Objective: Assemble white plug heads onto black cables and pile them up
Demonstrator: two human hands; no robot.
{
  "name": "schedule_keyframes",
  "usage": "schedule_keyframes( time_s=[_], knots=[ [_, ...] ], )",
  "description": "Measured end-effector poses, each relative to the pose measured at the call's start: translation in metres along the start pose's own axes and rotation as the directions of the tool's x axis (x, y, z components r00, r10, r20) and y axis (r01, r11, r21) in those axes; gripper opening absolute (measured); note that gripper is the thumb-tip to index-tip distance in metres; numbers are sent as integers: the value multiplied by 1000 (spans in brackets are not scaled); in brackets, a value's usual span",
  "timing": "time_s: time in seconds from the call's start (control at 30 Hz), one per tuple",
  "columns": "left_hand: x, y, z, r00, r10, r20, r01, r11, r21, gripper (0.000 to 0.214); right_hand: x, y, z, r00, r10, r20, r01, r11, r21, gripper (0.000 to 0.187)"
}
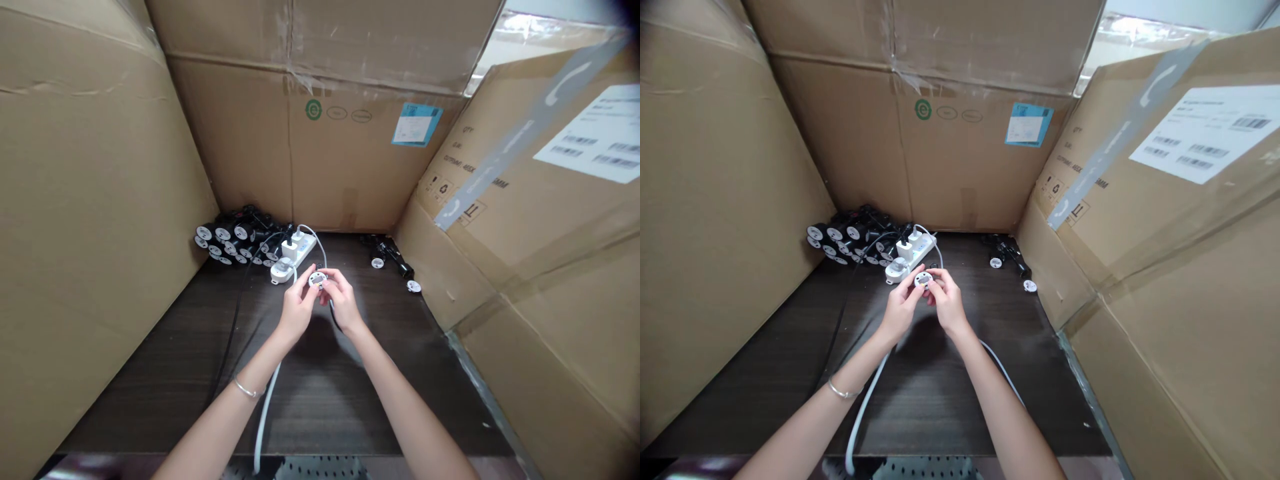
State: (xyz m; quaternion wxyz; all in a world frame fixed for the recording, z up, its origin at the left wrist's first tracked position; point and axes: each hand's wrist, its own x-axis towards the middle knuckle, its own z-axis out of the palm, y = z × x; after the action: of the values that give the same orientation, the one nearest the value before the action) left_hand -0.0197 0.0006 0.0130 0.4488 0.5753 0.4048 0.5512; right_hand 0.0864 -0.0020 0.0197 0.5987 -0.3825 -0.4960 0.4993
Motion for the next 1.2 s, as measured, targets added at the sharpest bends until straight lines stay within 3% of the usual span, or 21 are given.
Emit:
schedule_keyframes(
  time_s=[0.3, 0.53, 1.2],
  knots=[
    [1, 2, -1, 999, 51, 6, -51, 998, -48, 39, 0, 0, 0, 1000, -21, -17, 20, 999, -39, 21],
    [0, 3, -3, 990, 138, -40, -132, 984, 118, 39, -3, -3, 1, 999, -44, 11, 45, 992, -115, 22],
    [1, 6, 0, 999, -32, -16, 28, 981, -193, 32, -2, 2, -2, 998, -50, -33, 40, 972, -231, 22]
  ],
)
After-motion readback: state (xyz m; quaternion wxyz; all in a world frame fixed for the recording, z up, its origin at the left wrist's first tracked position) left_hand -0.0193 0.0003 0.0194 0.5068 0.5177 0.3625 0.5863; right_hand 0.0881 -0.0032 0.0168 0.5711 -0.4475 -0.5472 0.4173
